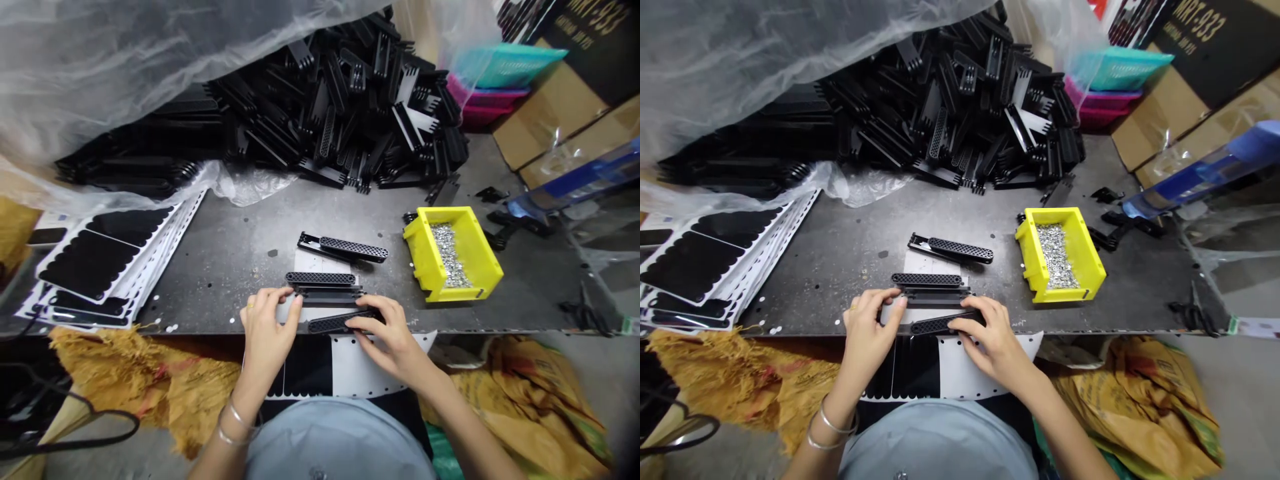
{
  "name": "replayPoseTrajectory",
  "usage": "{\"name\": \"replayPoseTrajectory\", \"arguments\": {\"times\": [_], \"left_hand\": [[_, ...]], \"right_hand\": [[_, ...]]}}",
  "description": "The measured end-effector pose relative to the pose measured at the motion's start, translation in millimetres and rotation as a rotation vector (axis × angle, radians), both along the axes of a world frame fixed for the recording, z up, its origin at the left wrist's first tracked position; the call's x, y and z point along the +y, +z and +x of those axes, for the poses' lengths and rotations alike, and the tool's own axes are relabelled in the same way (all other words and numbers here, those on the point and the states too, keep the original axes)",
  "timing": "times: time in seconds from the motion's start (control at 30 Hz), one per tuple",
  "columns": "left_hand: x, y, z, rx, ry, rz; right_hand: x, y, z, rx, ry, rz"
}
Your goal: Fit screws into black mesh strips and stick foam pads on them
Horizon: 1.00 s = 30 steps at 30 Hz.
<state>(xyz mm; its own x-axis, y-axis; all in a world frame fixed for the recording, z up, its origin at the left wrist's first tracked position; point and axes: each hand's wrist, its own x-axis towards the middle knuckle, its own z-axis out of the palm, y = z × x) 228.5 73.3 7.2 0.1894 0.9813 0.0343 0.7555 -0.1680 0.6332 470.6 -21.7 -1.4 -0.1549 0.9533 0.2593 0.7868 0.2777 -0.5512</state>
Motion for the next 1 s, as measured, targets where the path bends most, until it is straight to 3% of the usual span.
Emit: {"name": "replayPoseTrajectory", "arguments": {"times": [0.13,0.23,0.37,0.47,0.6,0.7,0.8,0.87,1.0], "left_hand": [[4.8,0.0,-1.9,-0.025,-0.001,-0.057],[3.9,-1.7,-9.6,-0.081,-0.093,-0.084],[5.5,2.0,-22.3,-0.146,-0.134,0.049],[16.2,5.9,-21.4,-0.219,-0.231,0.030],[37.9,-0.6,-3.7,-0.159,-0.454,0.004],[47.2,-7.7,6.6,-0.149,-0.519,0.011],[44.1,-9.3,7.8,-0.160,-0.526,-0.003],[37.9,-8.9,5.1,-0.172,-0.512,-0.026],[35.2,-8.9,-6.1,-0.324,-0.398,-0.070]], "right_hand": [[-3.8,5.6,10.9,0.041,-0.085,-0.067],[2.9,4.0,12.0,0.083,-0.095,-0.103],[17.4,-4.8,-1.4,0.140,-0.116,-0.073],[25.2,-7.8,-17.0,0.160,-0.145,-0.031],[31.5,5.0,-20.0,0.216,-0.121,-0.074],[44.1,21.5,2.3,0.176,-0.203,-0.028],[66.2,30.9,31.9,-0.043,-0.325,0.051],[80.1,31.8,45.2,-0.114,-0.296,0.008],[91.3,32.1,48.9,0.007,-0.246,0.023]]}}
